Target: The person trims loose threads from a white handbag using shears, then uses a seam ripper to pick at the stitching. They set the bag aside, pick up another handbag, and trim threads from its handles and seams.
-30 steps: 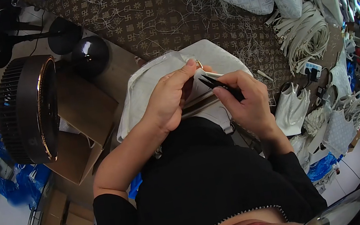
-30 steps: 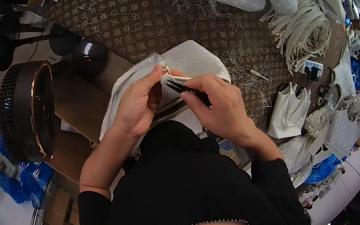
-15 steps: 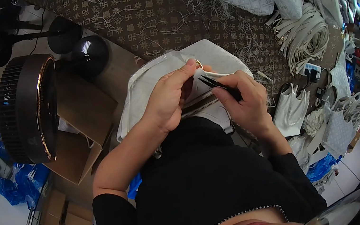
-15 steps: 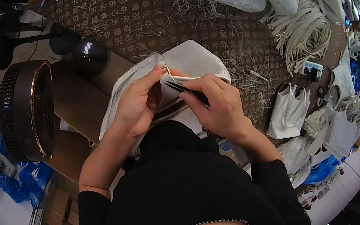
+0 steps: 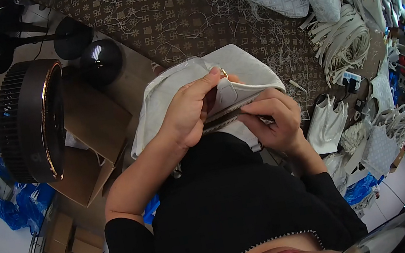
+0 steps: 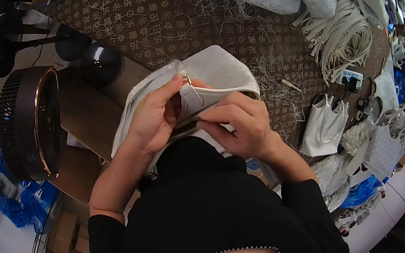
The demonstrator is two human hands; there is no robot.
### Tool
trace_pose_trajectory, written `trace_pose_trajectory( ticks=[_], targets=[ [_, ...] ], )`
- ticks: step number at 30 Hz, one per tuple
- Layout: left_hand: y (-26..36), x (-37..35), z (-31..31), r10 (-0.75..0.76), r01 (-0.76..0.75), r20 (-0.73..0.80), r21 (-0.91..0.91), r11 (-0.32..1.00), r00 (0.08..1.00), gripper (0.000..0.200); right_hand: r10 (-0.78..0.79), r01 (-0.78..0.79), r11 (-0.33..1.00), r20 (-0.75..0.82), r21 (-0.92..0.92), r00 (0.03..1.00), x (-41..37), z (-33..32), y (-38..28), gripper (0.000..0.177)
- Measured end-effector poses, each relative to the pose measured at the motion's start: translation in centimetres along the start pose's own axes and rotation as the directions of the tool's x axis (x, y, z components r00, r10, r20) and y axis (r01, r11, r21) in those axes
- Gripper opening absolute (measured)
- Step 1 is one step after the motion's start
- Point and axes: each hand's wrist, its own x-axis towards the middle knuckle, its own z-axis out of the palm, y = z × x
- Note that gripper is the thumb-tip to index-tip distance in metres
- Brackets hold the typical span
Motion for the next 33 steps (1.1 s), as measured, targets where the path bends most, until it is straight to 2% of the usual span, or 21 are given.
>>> trace_pose_trajectory(
  ticks=[4,7,17,20,23,25,26,28,30,33],
  targets=[
    [-0.3,0.0,0.3,0.053,-0.05,-0.055,0.046,0.998,0.997,0.035,0.159,-0.162,0.982,-0.033,-0.096,0.987,-0.2,-0.3,0.0,0.017],
    [-0.5,0.3,0.0,0.059,-0.055,-0.061,0.06,0.997,0.996,0.034,0.211,-0.209,0.968,0.0,-0.137,0.978,-0.1,-0.5,-0.2,0.016],
    [-0.6,0.4,-0.2,0.059,-0.056,-0.044,0.061,0.997,0.997,0.033,0.22,-0.22,0.958,-0.023,-0.181,0.975,-0.2,-0.1,0.0,0.016],
    [-0.4,0.2,0.3,0.057,-0.056,-0.037,0.028,0.998,0.998,0.034,0.162,-0.162,0.967,-0.016,-0.198,0.987,-0.2,0.0,0.2,0.017],
    [-0.2,0.0,0.4,0.04,-0.04,-0.026,0.002,0.999,0.999,0.035,0.128,-0.119,0.968,0.027,-0.221,0.991,0.0,-0.4,0.3,0.017],
    [-0.1,0.0,0.6,0.03,-0.03,-0.017,0.003,1.0,0.999,0.036,0.101,-0.082,0.984,0.12,-0.159,0.988,0.1,-0.9,0.4,0.017],
    [-0.1,0.0,0.8,0.039,-0.039,-0.034,0.004,0.999,0.999,0.035,0.1,-0.081,0.984,0.118,-0.16,0.988,0.1,-1.0,0.3,0.017],
    [-0.2,0.1,0.6,0.049,-0.049,-0.051,0.006,0.999,0.997,0.034,0.246,-0.245,0.969,0.014,-0.027,0.969,0.0,-1.0,0.1,0.018],
    [-0.6,0.7,-0.3,0.064,-0.059,-0.069,0.063,0.996,0.996,0.032,0.259,-0.258,0.964,-0.003,-0.055,0.966,0.2,-1.2,-0.2,0.018],
    [-0.4,0.5,0.0,0.058,-0.055,-0.066,0.05,0.997,0.996,0.031,0.288,-0.289,0.953,-0.023,-0.088,0.957,0.3,-1.2,-0.4,0.019]
  ],
)
